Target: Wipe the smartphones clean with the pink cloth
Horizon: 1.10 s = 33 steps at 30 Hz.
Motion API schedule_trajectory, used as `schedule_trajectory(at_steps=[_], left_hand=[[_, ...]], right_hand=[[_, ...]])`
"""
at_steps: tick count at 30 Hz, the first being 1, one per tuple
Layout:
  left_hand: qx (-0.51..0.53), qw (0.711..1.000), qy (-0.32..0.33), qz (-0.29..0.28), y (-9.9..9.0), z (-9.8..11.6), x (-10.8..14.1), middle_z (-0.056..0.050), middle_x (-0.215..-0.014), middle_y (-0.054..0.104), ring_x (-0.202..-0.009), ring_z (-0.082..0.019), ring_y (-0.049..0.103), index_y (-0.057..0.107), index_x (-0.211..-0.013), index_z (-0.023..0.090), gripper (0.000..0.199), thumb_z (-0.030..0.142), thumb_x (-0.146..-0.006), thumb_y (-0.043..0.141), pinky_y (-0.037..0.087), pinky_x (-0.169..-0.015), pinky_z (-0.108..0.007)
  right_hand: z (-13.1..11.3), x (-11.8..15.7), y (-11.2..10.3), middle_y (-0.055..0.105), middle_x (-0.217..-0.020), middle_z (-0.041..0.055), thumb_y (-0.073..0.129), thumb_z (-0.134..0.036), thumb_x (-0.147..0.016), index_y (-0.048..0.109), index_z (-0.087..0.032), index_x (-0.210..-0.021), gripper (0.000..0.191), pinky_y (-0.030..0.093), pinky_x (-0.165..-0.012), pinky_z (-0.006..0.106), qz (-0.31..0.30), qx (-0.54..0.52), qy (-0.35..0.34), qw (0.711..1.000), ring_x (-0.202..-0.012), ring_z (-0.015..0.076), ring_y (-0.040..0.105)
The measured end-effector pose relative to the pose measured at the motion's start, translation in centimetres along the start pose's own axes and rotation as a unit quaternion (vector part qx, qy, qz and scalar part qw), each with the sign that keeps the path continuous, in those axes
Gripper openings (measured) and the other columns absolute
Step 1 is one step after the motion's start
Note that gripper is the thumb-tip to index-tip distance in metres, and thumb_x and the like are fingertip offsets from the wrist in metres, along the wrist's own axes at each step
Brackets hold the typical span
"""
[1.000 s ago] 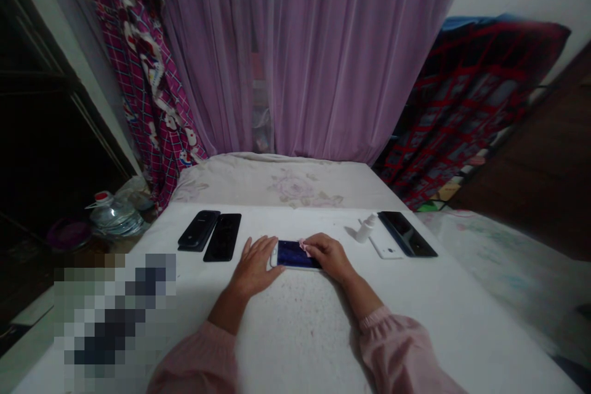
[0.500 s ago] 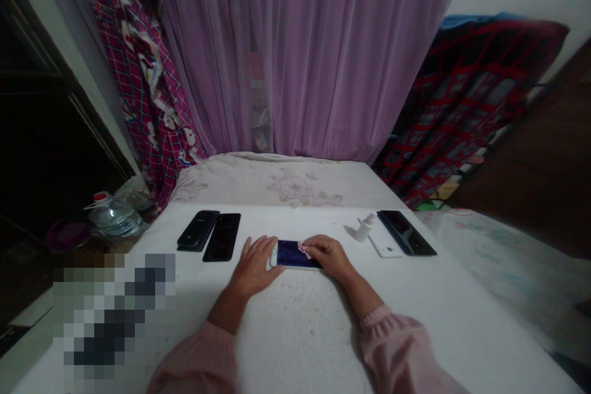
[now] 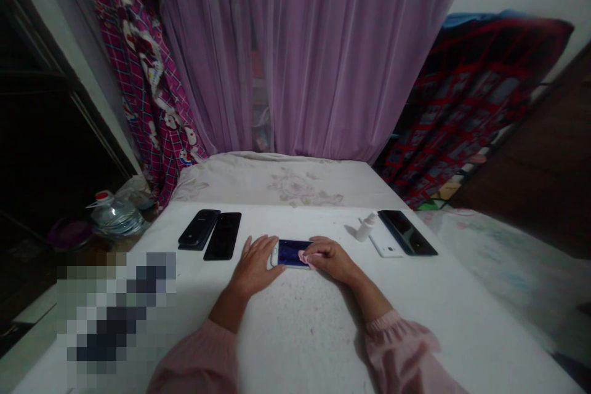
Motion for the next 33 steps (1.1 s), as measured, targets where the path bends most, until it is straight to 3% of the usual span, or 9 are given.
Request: schedule_trajectory(at_steps=[3, 8, 12, 15, 17, 23, 27, 30, 33], left_hand=[[-0.002, 1.0, -0.005, -0.001, 0.0, 0.0, 0.0, -0.008, -0.145, 0.047, -0.138, -0.025, 0.035, 0.042, -0.14, 0.022, 0.061, 0.043, -0.084, 0.059, 0.012, -0.118, -0.05], [-0.001, 1.0, -0.005, 0.0, -0.1, 0.0, 0.0, -0.008, -0.145, 0.048, -0.138, -0.025, 0.036, 0.042, -0.139, 0.021, 0.062, 0.043, -0.084, 0.06, 0.012, -0.118, -0.049], [0.007, 1.0, -0.003, 0.007, -0.1, -0.1, 0.0, -0.007, -0.144, 0.048, -0.138, -0.025, 0.036, 0.043, -0.138, 0.023, 0.061, 0.043, -0.084, 0.06, 0.013, -0.118, -0.049], [0.013, 1.0, 0.0, 0.013, 0.1, -0.1, -0.1, -0.007, -0.144, 0.048, -0.138, -0.025, 0.036, 0.043, -0.138, 0.024, 0.06, 0.043, -0.084, 0.06, 0.013, -0.117, -0.05], [0.016, 1.0, -0.002, 0.02, 0.1, -0.2, -0.2, -0.007, -0.144, 0.049, -0.138, -0.025, 0.036, 0.043, -0.138, 0.025, 0.06, 0.043, -0.083, 0.061, 0.013, -0.117, -0.05], [0.019, 1.0, -0.01, 0.018, 0.2, -0.1, -0.3, -0.009, -0.143, 0.049, -0.137, -0.026, 0.037, 0.044, -0.138, 0.021, 0.062, 0.043, -0.083, 0.062, 0.013, -0.118, -0.05], [0.021, 1.0, -0.004, 0.02, 0.0, 0.1, -0.2, -0.009, -0.143, 0.049, -0.137, -0.026, 0.037, 0.044, -0.138, 0.021, 0.061, 0.042, -0.083, 0.062, 0.014, -0.117, -0.05], [0.024, 0.999, 0.0, 0.023, 0.0, 0.1, -0.2, -0.009, -0.143, 0.049, -0.137, -0.026, 0.037, 0.044, -0.138, 0.021, 0.061, 0.043, -0.083, 0.062, 0.014, -0.117, -0.05], [0.026, 0.999, 0.004, 0.026, 0.0, 0.2, -0.2, -0.009, -0.143, 0.05, -0.136, -0.026, 0.037, 0.044, -0.138, 0.021, 0.061, 0.043, -0.083, 0.062, 0.013, -0.118, -0.05]], right_hand=[[0.8, -0.7, -0.5, 0.073, -0.076, 0.0041, 0.064, -0.042, -0.083, 0.075, -0.025, -0.075, 0.022, 0.051, -0.076, 0.034, 0.082, 0.02, 0.029, 0.996, -0.075, 0.0197, 0.067], [1.5, -1.2, -0.9, 0.075, -0.084, 0.0057, 0.063, -0.036, -0.083, 0.075, -0.025, -0.081, 0.016, 0.051, -0.079, 0.035, 0.149, 0.063, 0.043, 0.986, -0.081, 0.0211, 0.068], [1.2, -0.9, -0.6, 0.074, -0.077, 0.0042, 0.064, -0.044, -0.083, 0.075, -0.024, -0.078, 0.023, 0.052, -0.076, 0.032, 0.081, 0.014, 0.022, 0.996, -0.072, 0.018, 0.067], [0.4, -0.5, 0.4, 0.073, -0.07, -0.0006, 0.065, -0.047, -0.083, 0.073, -0.026, -0.071, 0.026, 0.042, -0.099, 0.039, -0.015, -0.01, -0.01, 1.0, -0.071, 0.0158, 0.067], [0.2, -0.3, 0.5, 0.073, -0.069, -0.0022, 0.065, -0.047, -0.083, 0.073, -0.027, -0.07, 0.025, 0.033, -0.107, 0.041, -0.03, -0.009, -0.014, 0.999, -0.073, 0.0154, 0.068], [1.4, -1.2, -0.4, 0.074, -0.076, 0.0031, 0.065, -0.042, -0.081, 0.075, -0.026, -0.076, 0.02, 0.052, -0.071, 0.03, 0.103, 0.035, 0.037, 0.993, -0.072, 0.0185, 0.067], [2.1, -1.3, -0.8, 0.074, -0.08, 0.0038, 0.061, -0.037, -0.082, 0.076, -0.026, -0.081, 0.018, 0.052, -0.071, 0.031, 0.165, 0.087, 0.075, 0.98, -0.077, 0.0198, 0.068], [1.6, -1.3, -0.9, 0.074, -0.078, 0.0044, 0.062, -0.041, -0.082, 0.075, -0.025, -0.079, 0.022, 0.051, -0.07, 0.03, 0.136, 0.07, 0.059, 0.987, -0.073, 0.0192, 0.068], [0.4, -1.1, 0.2, 0.073, -0.07, 0.0016, 0.062, -0.047, -0.083, 0.074, -0.025, -0.072, 0.027, 0.048, -0.084, 0.034, 0.023, 0.031, 0.01, 0.999, -0.067, 0.0163, 0.066]])
Point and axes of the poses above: each hand's wrist, its own x-axis away from the middle knuckle, its own y-axis out of the palm, z = x × y, the point moved 10 cm from there along -x, towards the middle knuckle
